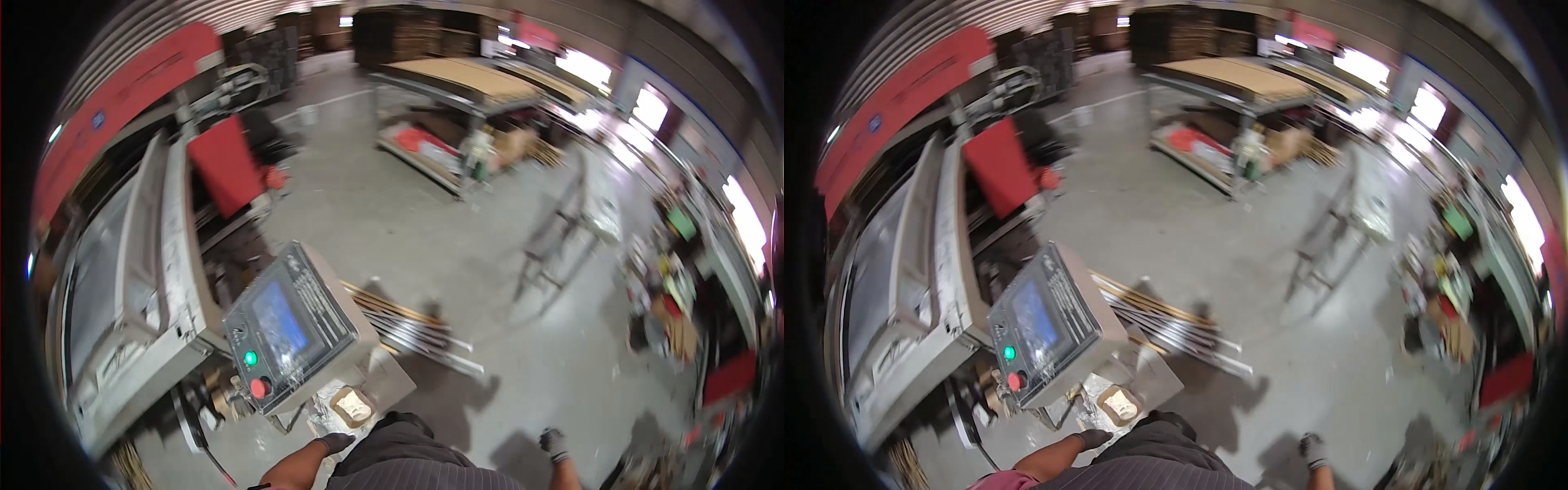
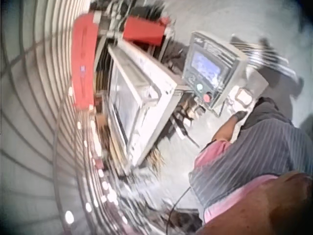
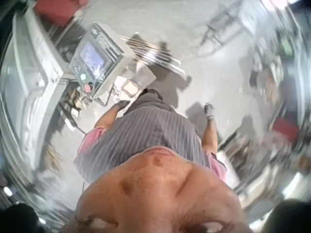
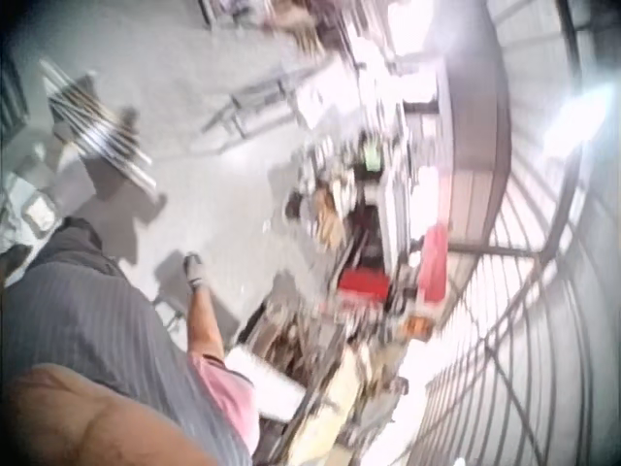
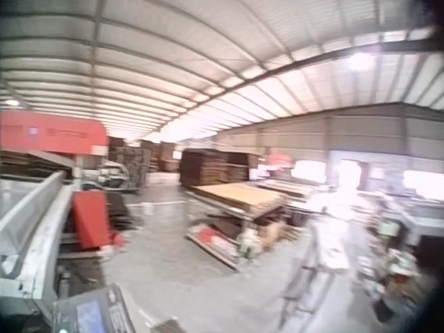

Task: Operating industrial machinery to cut wood or cardboard strips, bundling them with tape, and performing maintenance or cleaning on the machine motors and guides.

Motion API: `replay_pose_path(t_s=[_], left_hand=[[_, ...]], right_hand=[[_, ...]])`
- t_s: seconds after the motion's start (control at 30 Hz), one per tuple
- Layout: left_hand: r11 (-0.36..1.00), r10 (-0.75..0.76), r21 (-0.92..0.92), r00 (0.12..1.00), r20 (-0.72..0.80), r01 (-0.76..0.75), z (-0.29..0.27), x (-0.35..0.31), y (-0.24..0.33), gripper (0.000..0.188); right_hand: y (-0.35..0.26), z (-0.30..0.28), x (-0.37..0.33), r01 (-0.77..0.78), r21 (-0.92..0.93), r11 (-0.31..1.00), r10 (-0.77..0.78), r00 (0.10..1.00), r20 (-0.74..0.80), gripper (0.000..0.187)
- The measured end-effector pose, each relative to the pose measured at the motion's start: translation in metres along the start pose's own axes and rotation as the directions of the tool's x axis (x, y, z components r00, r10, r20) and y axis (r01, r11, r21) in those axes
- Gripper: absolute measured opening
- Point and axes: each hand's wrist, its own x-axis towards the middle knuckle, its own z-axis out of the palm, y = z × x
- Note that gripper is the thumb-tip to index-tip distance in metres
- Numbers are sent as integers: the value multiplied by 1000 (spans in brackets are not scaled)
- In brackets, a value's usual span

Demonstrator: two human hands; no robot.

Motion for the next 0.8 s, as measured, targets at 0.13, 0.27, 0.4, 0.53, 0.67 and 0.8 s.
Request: replay_pose_path(t_s=[0.13, 0.27, 0.4, 0.53, 0.67, 0.8], left_hand=[[863, -312, -429, 949, -43, 265, 45, 44, -59, 61], [421, -538, -861, 843, 16, 285, 60, 102, -21, 60], [345, -596, -933, 792, -132, 105, 22, 148, 35, 60], [113, -792, -993, 602, -103, -20, -10, 191, 72, 61], [-46, -850, -998, 527, 22, -33, -22, 239, 95, 53], [-154, -843, -988, 526, 115, -32, -119, 280, 81, 47]], right_hand=[[-272, 68, 145, 59, 60, 996, -60, 998, 12, 23], [-284, 85, 311, 9, -186, 982, 44, 959, 280, 27], [-285, 187, 352, 120, -505, 855, 226, 790, 570, 26], [-349, 312, 395, 216, -719, 661, 387, 723, 573, 18], [-420, 416, 520, 328, -748, 577, 395, 689, 607, 12], [-527, 546, 691, 444, -658, 608, 310, 631, 712, 11]])
